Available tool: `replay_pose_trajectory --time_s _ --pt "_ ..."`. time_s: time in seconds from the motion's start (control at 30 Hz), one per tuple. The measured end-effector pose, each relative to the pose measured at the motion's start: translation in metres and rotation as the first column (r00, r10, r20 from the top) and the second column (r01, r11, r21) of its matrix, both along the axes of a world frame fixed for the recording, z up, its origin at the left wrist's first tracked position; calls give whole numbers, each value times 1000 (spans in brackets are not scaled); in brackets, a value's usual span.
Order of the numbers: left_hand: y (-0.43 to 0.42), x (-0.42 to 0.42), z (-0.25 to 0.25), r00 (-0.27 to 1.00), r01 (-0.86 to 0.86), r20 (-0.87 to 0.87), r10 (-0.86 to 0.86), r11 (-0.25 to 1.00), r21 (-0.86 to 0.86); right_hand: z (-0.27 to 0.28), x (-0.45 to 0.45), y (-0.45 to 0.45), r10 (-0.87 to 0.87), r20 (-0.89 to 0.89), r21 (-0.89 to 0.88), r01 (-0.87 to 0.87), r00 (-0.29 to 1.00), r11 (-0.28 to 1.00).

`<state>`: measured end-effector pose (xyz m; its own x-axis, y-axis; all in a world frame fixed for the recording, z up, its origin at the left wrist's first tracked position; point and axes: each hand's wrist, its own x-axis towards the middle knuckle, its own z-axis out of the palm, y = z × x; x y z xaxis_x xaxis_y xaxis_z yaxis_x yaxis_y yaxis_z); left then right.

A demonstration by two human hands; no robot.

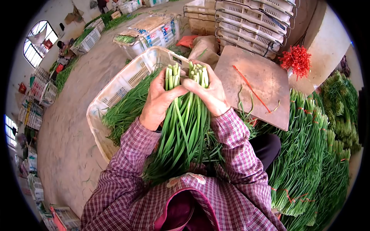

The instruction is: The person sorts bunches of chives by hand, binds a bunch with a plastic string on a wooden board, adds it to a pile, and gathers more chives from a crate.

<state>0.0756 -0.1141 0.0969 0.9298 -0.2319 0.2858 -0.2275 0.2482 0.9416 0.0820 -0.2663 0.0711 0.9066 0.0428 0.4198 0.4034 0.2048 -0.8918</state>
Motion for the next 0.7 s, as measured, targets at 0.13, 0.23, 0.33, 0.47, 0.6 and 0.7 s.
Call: replay_pose_trajectory --time_s 0.13,0.23,0.33,0.47,0.6,0.7 --pt "14 5 9 999 13 -51 -8 995 96 3 3 -4 61 -159 279 -15 985 960" --pt "46 18 20 994 -109 -26 108 994 -14 0 7 -43 -104 -161 301 149 981 942" --pt "121 34 36 986 -168 -8 168 981 -99 14 1 -108 -209 -99 253 228 973 940" --pt "150 31 79 871 -492 -132 474 845 -212 41 0 -168 -299 12 203 290 954 935" --pt "128 42 89 977 119 -100 -187 874 -471 78 -2 -141 76 96 83 -84 992 993" --pt "57 24 95 908 379 -61 -415 875 -302 71 18 -89 392 36 257 -388 919 885"
